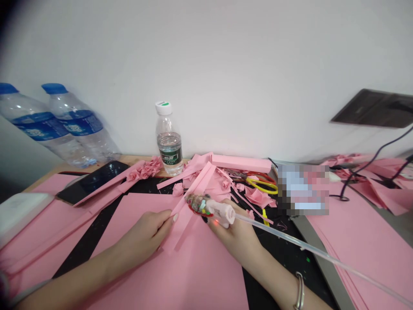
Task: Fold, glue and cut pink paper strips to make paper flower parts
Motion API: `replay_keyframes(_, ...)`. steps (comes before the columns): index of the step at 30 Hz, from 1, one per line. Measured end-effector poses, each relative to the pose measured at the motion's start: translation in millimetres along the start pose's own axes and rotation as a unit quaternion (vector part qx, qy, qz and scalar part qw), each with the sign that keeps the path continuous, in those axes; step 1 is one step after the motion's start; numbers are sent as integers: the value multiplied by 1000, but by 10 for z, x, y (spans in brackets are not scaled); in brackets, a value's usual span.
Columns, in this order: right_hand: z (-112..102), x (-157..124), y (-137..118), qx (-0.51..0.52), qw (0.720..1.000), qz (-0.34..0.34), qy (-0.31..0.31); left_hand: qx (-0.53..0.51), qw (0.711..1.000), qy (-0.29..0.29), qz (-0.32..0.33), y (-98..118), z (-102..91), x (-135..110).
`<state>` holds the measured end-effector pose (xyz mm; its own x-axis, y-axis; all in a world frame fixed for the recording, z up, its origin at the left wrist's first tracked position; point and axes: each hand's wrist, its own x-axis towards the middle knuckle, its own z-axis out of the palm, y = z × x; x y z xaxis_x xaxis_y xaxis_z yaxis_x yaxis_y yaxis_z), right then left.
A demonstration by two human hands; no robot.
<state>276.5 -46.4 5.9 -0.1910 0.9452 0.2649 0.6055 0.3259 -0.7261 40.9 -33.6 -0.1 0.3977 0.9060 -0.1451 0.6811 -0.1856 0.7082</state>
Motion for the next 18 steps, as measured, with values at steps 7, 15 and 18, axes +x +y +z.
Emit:
replay_keyframes(7, -18, 16, -42, -9, 1000, -17, -14, 19, 1000, -9, 1, 28, -18, -3)
replay_keyframes(15, -35, 31, -26, -24, 1000, -7, 19, 60, 997, -45, 10, 32, -35, -25)
replay_keyframes(18, -23, 26, -71, -3, 1000, -7, -25, 68, 996, -57, 7, 31, -30, -26)
